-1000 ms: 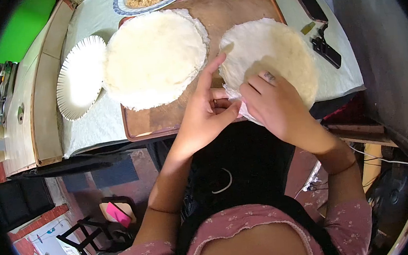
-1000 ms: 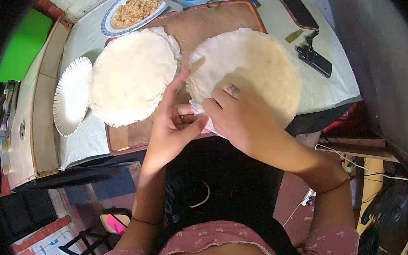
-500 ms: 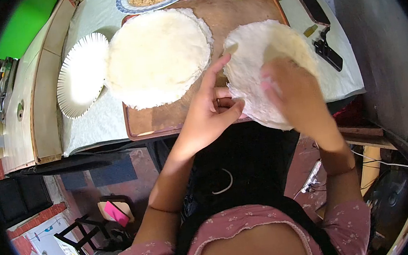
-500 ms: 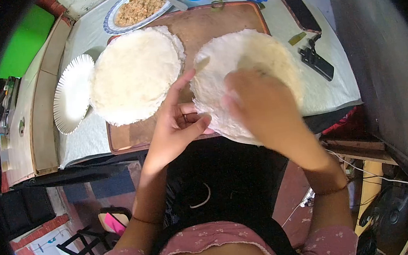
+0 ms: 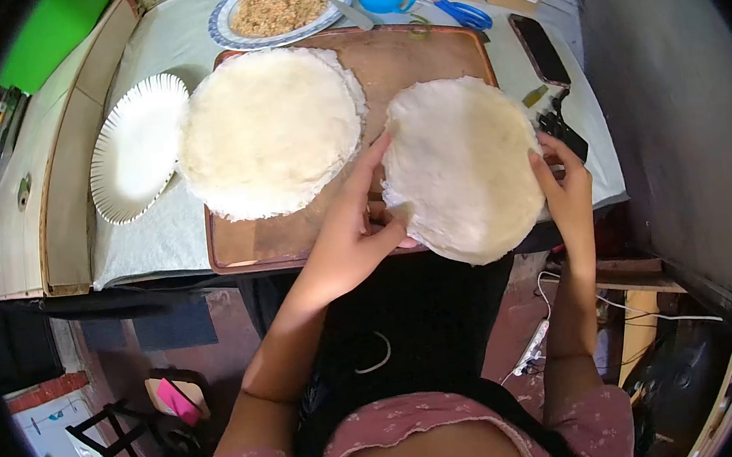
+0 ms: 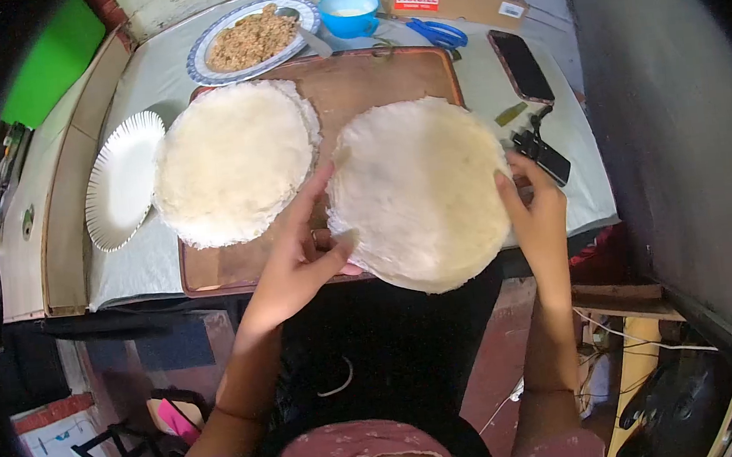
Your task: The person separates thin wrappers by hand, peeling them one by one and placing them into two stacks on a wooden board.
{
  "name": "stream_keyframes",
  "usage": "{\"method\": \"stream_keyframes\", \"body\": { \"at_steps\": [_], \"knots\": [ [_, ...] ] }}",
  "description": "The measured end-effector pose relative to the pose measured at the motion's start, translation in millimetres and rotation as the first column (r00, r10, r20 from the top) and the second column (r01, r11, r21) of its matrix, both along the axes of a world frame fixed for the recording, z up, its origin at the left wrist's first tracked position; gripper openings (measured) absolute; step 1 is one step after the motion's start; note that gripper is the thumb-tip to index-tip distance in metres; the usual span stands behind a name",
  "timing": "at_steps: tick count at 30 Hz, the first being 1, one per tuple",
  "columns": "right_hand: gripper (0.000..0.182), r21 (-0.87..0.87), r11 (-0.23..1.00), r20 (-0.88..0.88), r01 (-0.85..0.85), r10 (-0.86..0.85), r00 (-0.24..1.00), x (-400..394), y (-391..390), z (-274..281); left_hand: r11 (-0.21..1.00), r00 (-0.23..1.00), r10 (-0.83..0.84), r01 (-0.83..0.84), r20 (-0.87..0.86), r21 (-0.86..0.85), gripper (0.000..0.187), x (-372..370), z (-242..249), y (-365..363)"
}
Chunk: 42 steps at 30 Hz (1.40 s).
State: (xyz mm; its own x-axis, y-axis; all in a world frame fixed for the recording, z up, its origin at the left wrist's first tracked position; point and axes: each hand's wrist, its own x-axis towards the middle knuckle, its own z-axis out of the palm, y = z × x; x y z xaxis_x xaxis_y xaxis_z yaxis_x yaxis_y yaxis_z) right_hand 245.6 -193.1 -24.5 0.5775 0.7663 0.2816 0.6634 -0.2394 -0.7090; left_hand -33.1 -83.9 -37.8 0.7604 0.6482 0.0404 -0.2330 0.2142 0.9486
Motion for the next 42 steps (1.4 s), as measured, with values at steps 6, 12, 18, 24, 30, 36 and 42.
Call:
{"method": "stream_keyframes", "body": {
  "at_steps": [6, 12, 18, 24, 30, 36, 42],
  "knots": [
    [0.016, 0.08, 0.997, 0.085, 0.017, -0.024, 0.996, 2, 3, -5, 0.996, 0.999, 0.02, -0.017, -0.032, 0.086, 0.079, 1, 0, -1],
    [0.016, 0.082, 0.997, -0.203, -0.011, 0.028, 0.979, 3, -3, -4, 0.984, 0.998, 0.04, -0.033, -0.041, 0.176, 0.081, 1, -6, 2],
    [0.018, 0.478, 0.836, -0.596, 0.269, 0.084, 0.798, -13, -24, -14, 0.958, 0.978, 0.007, -0.067, 0.21, 0.278, 0.09, 1, -4, -3],
    [0.016, 0.641, 0.674, -0.655, 0.367, 0.232, 0.719, -101, -39, -34, 0.927, 0.98, 0.152, -0.185, 0.125, 0.325, 0.08, 5, -15, -6],
    [0.046, 0.574, 0.812, -0.431, 0.108, 0.188, 0.882, -177, -50, -56, 0.575, 0.715, 0.696, -0.502, -0.064, 0.645, 0.062, 11, -23, -20],
    [0.033, 0.49, 0.862, -0.066, -0.134, 0.189, 0.98, -158, -43, -43, 0.796, 0.854, 0.516, -0.508, 0.067, 0.329, 0.061, 9, -15, -15],
    [0.032, 0.428, 0.831, 0.239, -0.355, 0.274, 0.931, -136, -36, -16, 0.837, 0.862, 0.454, -0.499, 0.224, 0.223, 0.057, 4, -19, -12]
  ]
}}
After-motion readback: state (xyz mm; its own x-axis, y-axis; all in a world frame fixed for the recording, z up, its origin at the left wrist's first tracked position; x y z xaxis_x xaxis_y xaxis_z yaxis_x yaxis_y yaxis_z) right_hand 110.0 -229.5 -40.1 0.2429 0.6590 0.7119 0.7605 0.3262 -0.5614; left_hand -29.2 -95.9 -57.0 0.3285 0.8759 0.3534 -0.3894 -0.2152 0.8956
